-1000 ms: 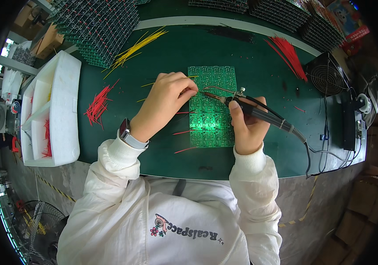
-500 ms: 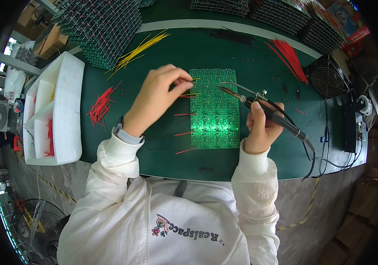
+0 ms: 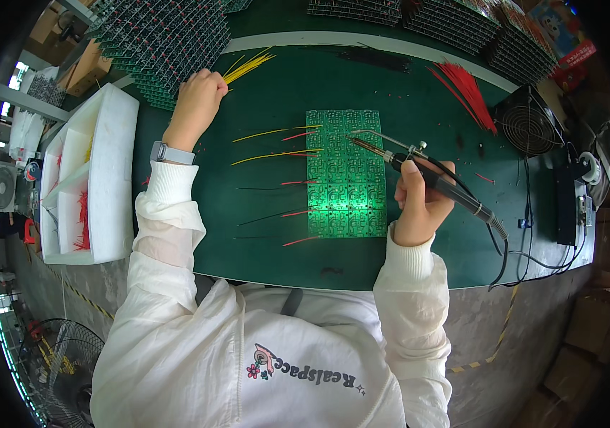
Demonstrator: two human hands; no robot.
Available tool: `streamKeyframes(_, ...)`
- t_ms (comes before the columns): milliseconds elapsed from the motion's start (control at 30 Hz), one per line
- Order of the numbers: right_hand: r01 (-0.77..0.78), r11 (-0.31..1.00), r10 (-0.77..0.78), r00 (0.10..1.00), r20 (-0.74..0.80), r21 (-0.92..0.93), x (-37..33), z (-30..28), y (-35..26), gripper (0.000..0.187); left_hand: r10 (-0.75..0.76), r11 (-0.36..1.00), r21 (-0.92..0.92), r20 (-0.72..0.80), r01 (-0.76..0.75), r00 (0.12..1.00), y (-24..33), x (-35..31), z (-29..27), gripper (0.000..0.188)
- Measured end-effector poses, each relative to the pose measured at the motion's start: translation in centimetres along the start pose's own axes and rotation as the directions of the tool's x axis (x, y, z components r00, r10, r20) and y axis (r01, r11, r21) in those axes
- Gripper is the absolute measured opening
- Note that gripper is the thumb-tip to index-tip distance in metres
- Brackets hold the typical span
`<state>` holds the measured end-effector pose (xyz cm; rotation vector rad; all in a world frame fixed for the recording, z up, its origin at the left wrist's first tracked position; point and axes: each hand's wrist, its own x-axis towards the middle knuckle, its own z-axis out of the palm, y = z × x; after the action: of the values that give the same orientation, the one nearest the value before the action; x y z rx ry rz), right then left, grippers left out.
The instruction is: The person attaches wires to a circuit board, picking up wires by hand and soldering them onto the board using a soldering iron.
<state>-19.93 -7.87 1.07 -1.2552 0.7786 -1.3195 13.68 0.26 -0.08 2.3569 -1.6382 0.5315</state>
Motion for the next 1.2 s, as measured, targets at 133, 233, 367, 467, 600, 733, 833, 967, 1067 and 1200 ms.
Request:
streamKeyframes(133,0.01,1.0,-0.01,1.0,0.0,0.016,-0.1,-0.2,0.1,0.013,0.136,0.976,0.169,0.001,-0.135,0.991,0.5,0.1,-1.0,0.007)
streamKeyframes(233,0.02,1.0,-0.019,0.999,-0.029,0.009,-0.5,-0.3,-0.1,0.013,0.156,0.988,0.012,-0.143,-0.156,0.977,2.1,-0.3,-4.0,0.01)
streamKeyframes(367,0.033,0.999,-0.033,0.999,-0.034,-0.005,-2.2,-0.8,-0.3,0.014,0.112,0.898,-0.381,-0.291,-0.222,0.95,6.8,-2.2,-8.2,0.007)
streamKeyframes(467,0.042,0.999,-0.042,0.999,-0.023,-0.022,-3.8,-1.0,-0.4,0.017,0.138,0.794,-0.553,-0.237,-0.251,0.962,11.5,-4.5,-8.8,0.007)
streamKeyframes(600,0.026,0.997,-0.028,0.999,-0.021,-0.066,-4.7,-1.0,-0.4,0.022,0.202,0.75,-0.616,-0.132,-0.24,0.97,13.6,-6.0,-6.5,0.009)
streamKeyframes(733,-0.006,0.997,0.005,1.0,-0.009,-0.081,-4.9,-1.1,-0.5,0.022,0.218,0.749,-0.629,-0.064,-0.209,0.974,14.0,-6.4,-5.4,0.009)
streamKeyframes(833,-0.019,0.996,0.021,1.0,0.015,-0.092,-4.9,-1.2,-0.4,0.022,0.238,0.754,-0.613,-0.082,-0.237,0.968,14.0,-6.5,-5.0,0.009)
streamKeyframes(967,-0.023,0.994,0.028,0.998,0.05,-0.108,-5.0,-1.6,0.0,0.022,0.225,0.751,-0.627,-0.051,-0.206,0.973,14.0,-6.6,-5.2,0.01)
streamKeyframes(1067,-0.038,0.99,0.048,0.996,0.07,-0.133,-4.9,-1.3,-0.3,0.022,0.216,0.747,-0.636,-0.04,-0.192,0.976,14.0,-6.6,-5.2,0.01)
streamKeyframes(1200,-0.058,0.989,0.071,0.993,0.094,-0.136,-5.0,-1.3,-0.2,0.023,0.223,0.75,-0.63,-0.043,-0.2,0.974,14.0,-6.6,-5.0,0.01)
